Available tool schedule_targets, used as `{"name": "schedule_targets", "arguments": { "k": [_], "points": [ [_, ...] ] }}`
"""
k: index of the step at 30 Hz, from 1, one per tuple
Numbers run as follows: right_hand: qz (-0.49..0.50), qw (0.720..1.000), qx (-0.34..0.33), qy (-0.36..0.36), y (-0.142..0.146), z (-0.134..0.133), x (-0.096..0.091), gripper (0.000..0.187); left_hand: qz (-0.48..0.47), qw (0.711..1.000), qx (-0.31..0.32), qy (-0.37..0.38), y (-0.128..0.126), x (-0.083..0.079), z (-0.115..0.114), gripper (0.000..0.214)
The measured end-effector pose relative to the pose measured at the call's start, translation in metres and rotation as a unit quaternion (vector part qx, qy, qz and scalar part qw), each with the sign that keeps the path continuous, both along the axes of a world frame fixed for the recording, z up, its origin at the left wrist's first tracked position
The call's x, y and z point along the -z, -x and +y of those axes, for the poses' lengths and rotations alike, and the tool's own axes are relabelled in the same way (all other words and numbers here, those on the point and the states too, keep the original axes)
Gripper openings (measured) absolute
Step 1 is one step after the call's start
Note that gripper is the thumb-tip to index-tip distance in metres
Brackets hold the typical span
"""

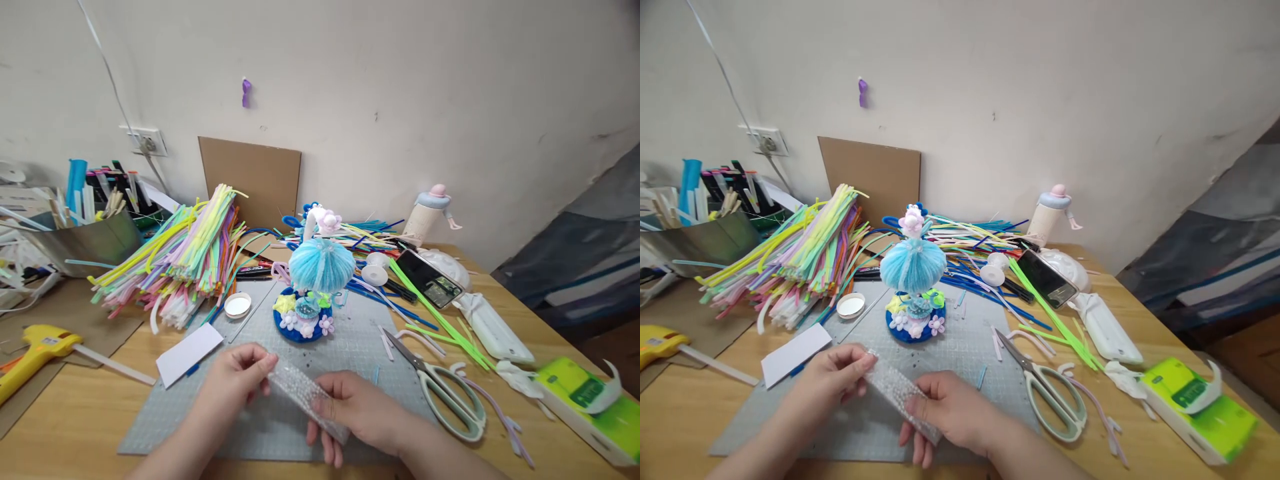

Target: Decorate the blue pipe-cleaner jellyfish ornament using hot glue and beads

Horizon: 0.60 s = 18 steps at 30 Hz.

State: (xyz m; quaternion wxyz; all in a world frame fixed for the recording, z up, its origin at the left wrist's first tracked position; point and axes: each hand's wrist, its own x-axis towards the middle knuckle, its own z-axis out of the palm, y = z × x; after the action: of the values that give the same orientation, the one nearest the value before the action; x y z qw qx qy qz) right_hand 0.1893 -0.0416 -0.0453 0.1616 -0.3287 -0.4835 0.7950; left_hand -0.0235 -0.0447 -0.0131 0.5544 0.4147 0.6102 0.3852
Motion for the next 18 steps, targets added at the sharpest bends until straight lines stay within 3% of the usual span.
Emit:
{"name": "schedule_targets", "arguments": {
  "k": [3,6,8,10,12,15,18],
  "points": [
    [0.032,0.999,-0.001,0.009,0.001,0.0,0.004,0.049,-0.129,0.985,-0.11,-0.017,0.005,0.003,-0.007,0.035],
    [0.057,0.997,0.058,0.018,0.01,-0.006,0.003,0.046,-0.243,0.947,-0.204,-0.053,-0.002,0.009,-0.017,0.045],
    [0.076,0.99,0.11,0.037,0.022,-0.016,0.0,0.044,-0.256,0.948,-0.185,-0.034,-0.012,0.018,-0.028,0.046],
    [0.102,0.983,0.14,0.065,0.035,-0.027,-0.002,0.045,-0.246,0.966,-0.081,-0.009,-0.021,0.025,-0.039,0.039],
    [0.123,0.979,0.131,0.097,0.046,-0.038,-0.003,0.048,-0.215,0.976,-0.021,-0.009,-0.022,0.027,-0.047,0.035],
    [0.112,0.98,0.116,0.119,0.051,-0.046,-0.009,0.056,-0.153,0.985,-0.056,-0.063,-0.004,0.018,-0.04,0.037],
    [0.073,0.987,0.13,0.058,0.042,-0.05,-0.027,0.057,-0.03,0.991,-0.07,-0.109,0.033,0.002,-0.011,0.041]
  ]
}}
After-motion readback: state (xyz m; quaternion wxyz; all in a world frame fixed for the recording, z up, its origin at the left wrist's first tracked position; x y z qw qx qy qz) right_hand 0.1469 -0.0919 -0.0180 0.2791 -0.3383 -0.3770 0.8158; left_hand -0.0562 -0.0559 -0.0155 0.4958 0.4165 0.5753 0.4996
